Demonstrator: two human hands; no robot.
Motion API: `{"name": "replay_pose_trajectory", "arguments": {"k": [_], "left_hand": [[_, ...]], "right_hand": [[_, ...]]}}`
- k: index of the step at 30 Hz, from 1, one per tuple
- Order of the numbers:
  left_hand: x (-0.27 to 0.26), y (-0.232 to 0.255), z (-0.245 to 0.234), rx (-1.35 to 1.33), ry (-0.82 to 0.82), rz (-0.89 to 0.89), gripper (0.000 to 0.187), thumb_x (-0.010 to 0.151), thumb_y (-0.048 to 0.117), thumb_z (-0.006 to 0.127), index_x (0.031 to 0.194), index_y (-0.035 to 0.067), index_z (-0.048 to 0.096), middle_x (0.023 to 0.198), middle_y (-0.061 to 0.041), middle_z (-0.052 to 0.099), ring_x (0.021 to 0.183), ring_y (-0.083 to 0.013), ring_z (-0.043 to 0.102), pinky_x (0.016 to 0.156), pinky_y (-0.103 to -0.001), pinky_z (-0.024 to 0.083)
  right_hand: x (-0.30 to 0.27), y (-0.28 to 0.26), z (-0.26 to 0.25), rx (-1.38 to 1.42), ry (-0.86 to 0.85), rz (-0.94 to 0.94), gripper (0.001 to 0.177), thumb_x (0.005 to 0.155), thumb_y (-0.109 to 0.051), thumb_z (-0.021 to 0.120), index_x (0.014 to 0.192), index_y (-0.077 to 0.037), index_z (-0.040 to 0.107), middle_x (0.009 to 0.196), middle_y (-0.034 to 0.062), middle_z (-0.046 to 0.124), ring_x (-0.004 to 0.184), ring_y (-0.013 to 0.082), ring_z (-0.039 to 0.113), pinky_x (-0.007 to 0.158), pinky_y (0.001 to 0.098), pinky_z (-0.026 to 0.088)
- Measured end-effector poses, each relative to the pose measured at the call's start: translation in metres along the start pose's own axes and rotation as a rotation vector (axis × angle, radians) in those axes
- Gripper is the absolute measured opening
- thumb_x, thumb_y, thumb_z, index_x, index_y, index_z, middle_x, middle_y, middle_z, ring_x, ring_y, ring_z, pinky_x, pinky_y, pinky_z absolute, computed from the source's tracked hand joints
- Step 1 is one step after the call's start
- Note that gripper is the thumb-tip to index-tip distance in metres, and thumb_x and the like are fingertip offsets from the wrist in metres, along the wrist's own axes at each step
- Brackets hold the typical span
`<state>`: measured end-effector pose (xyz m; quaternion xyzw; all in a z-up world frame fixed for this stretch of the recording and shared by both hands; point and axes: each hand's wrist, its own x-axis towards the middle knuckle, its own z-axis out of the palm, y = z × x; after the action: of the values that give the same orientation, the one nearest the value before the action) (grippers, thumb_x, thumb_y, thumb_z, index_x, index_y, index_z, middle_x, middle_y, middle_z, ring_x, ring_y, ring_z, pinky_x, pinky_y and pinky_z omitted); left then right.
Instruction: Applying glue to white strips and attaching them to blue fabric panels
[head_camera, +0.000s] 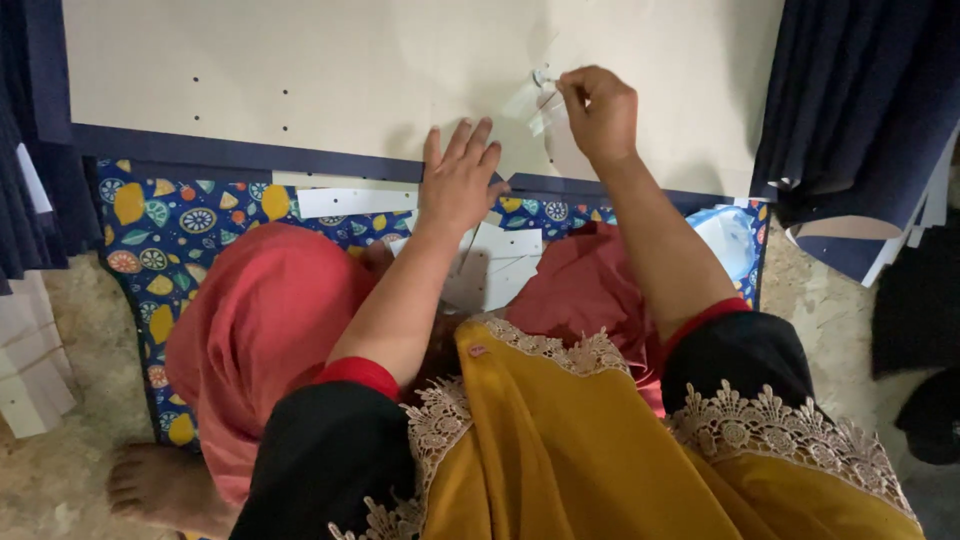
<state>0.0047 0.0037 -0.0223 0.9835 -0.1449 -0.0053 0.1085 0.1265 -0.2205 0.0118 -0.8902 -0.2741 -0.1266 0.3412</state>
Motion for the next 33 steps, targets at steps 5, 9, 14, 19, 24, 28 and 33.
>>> {"name": "replay_pose_trajectory", "arguments": {"k": [5,9,14,19,24,28,33], "left_hand": [[-0.003,0.001,0.002,0.053,0.113,0.017,0.057,0.091,0.059,0.069,0.132,0.019,0.067,0.159,-0.005,0.048,0.147,-0.0266,0.041,0.114,-0.058,0.026],[-0.002,0.001,0.001,0.08,0.121,0.019,0.06,0.092,0.06,0.067,0.135,0.019,0.066,0.158,-0.005,0.049,0.146,-0.0267,0.042,0.112,-0.06,0.027],[-0.001,0.002,0.0,0.064,0.071,0.006,0.056,0.094,0.057,0.065,0.135,0.019,0.064,0.161,-0.005,0.045,0.148,-0.0271,0.039,0.112,-0.061,0.026],[-0.001,0.003,-0.004,0.056,0.047,0.002,0.056,0.094,0.058,0.064,0.134,0.019,0.064,0.161,-0.006,0.045,0.147,-0.0283,0.041,0.111,-0.062,0.026],[0.0,0.004,-0.001,0.079,0.033,-0.005,0.056,0.094,0.059,0.064,0.135,0.02,0.062,0.161,-0.006,0.045,0.147,-0.0275,0.04,0.111,-0.063,0.028],[0.002,0.003,-0.001,0.101,0.072,-0.006,0.059,0.092,0.061,0.066,0.134,0.02,0.065,0.16,-0.005,0.047,0.146,-0.0265,0.042,0.11,-0.061,0.028],[0.0,0.004,-0.003,0.112,0.075,-0.002,0.057,0.093,0.062,0.066,0.132,0.02,0.065,0.159,-0.005,0.047,0.145,-0.0264,0.042,0.108,-0.061,0.03]], "right_hand": [[-0.022,-0.011,0.016,-0.049,-0.073,-0.084,0.011,0.1,0.0,0.069,0.105,-0.004,0.078,0.103,0.0123,0.078,0.091,0.0294,0.075,0.078,0.0407,0.06],[-0.016,-0.029,0.017,0.058,-0.115,-0.089,0.01,0.102,0.0,0.07,0.106,-0.003,0.077,0.105,0.0128,0.078,0.094,0.0282,0.075,0.076,0.0382,0.061],[0.004,-0.009,0.012,-0.038,-0.089,-0.019,0.005,0.1,-0.002,0.074,0.103,-0.002,0.078,0.097,0.0104,0.077,0.08,0.022,0.073,0.068,0.0336,0.06],[0.011,0.004,0.009,-0.087,-0.023,-0.015,0.003,0.1,-0.002,0.074,0.1,-0.004,0.076,0.094,0.0072,0.076,0.074,0.019,0.067,0.063,0.0327,0.055],[0.003,-0.025,0.006,0.002,-0.052,0.088,0.003,0.101,-0.001,0.074,0.101,-0.001,0.077,0.092,0.0097,0.077,0.076,0.0177,0.071,0.063,0.03,0.06],[-0.012,-0.03,0.004,0.058,-0.131,0.115,0.009,0.103,-0.009,0.072,0.102,-0.003,0.078,0.098,0.011,0.077,0.086,0.0238,0.074,0.073,0.0364,0.061],[-0.007,-0.01,-0.007,0.083,0.003,0.199,0.004,0.099,0.0,0.076,0.102,-0.001,0.077,0.094,0.0106,0.079,0.085,0.0207,0.075,0.074,0.0309,0.065]]}}
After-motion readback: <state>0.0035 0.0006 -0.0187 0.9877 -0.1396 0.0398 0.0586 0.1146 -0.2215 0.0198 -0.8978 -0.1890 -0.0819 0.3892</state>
